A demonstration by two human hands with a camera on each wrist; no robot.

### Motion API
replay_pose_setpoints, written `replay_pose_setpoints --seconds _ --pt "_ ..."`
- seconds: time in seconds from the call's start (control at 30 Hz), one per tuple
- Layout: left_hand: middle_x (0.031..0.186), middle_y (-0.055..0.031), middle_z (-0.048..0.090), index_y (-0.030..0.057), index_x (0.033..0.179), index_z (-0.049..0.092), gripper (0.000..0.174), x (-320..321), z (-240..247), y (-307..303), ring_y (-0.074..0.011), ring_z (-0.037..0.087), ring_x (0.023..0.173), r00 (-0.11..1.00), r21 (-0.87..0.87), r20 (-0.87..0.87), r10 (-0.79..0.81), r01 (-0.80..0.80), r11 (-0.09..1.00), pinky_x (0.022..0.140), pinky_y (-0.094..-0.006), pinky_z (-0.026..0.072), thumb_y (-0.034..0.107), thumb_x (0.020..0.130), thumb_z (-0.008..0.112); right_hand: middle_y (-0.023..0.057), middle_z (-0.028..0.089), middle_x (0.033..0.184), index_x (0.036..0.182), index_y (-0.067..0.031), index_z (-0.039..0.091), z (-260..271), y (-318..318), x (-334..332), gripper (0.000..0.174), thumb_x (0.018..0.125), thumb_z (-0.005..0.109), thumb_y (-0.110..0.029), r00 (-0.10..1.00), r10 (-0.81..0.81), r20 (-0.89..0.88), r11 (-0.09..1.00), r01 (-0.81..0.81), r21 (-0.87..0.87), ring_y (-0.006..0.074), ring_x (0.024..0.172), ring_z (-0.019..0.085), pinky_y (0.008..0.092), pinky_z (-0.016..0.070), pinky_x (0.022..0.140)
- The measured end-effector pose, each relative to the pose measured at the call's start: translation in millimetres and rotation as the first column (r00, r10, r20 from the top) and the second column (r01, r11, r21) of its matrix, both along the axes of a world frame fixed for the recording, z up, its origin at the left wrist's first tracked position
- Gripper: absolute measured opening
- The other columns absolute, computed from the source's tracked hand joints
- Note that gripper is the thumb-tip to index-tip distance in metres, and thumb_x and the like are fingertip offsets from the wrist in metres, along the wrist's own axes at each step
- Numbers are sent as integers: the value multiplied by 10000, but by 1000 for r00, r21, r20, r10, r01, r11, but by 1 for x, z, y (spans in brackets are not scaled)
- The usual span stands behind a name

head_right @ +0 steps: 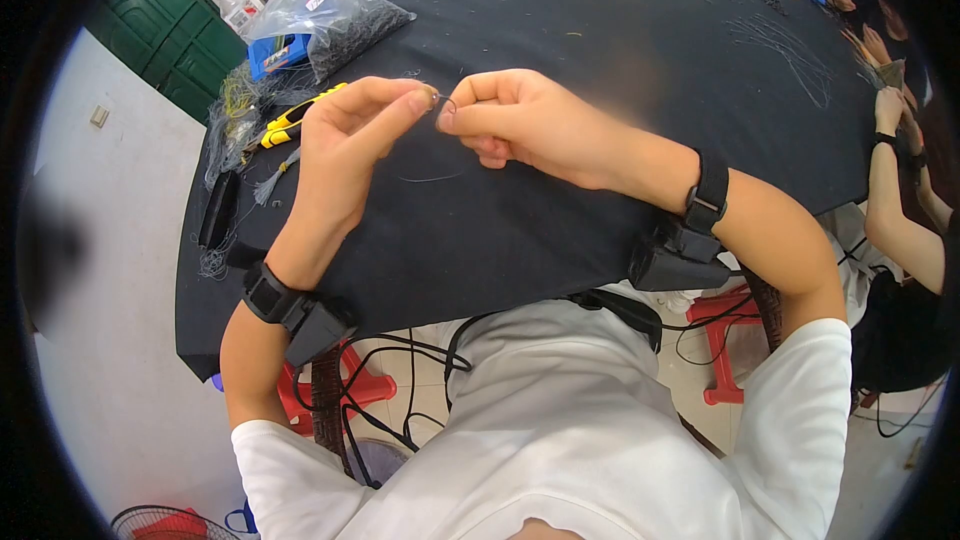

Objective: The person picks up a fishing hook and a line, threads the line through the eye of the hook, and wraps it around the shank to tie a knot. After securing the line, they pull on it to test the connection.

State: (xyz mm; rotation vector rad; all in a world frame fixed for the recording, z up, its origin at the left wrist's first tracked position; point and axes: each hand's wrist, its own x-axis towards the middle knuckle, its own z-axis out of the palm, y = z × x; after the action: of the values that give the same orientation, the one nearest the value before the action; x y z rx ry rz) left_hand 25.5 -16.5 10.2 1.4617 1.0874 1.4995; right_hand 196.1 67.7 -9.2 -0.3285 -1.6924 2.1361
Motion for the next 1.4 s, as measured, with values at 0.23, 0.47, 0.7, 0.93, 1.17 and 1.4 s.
replay_pose_setpoints --seconds 0.23,0.47,0.7,0.93,1.17,1.4 --pt "778 -27 638 -42 892 658 145 4 -5 4 -22 515 642 988 35 -16 154 -154 987 594 -148 397 65 794 659 -26 497 663 834 -40 513 1 -12 -2 110 873 560 -131 991 -130 -28 935 132 329 36 590 448 184 361 542" --pt "613 67 467 1 829 686 126 -3 -15 11 6 379 557 963 145 -138 232 -212 966 492 -152 281 103 756 684 -36 448 609 812 -31 532 2 -14 -1 74 844 566 -89 946 -254 -203 643 322 695 32 562 394 199 337 521" --pt "696 36 541 -1 850 674 91 -1 -7 4 -13 437 607 894 127 -388 222 -187 974 545 -149 336 62 788 657 -19 292 555 860 -38 568 15 -14 6 77 807 590 -90 880 -386 -277 341 416 843 73 497 291 254 271 466" --pt "665 75 467 -7 839 666 84 1 -7 3 23 382 568 890 98 -438 129 -95 991 476 -117 272 45 775 672 1 270 536 852 -48 581 19 -12 8 78 798 599 -101 866 -389 -314 259 430 865 89 477 276 265 259 454" --pt "784 23 584 -18 850 657 86 3 -6 1 -6 423 646 901 99 -428 69 -29 995 538 -139 327 -7 765 664 -8 281 534 846 -45 584 19 -8 8 75 804 603 -103 856 -404 -323 284 453 845 78 481 281 257 256 456" --pt "844 -16 629 -6 832 650 86 0 -5 0 -27 471 690 884 223 -460 83 24 975 594 -159 352 -32 752 667 -49 299 535 836 -28 592 14 -2 9 90 819 601 -116 865 -441 -241 425 438 792 41 499 285 235 258 465"
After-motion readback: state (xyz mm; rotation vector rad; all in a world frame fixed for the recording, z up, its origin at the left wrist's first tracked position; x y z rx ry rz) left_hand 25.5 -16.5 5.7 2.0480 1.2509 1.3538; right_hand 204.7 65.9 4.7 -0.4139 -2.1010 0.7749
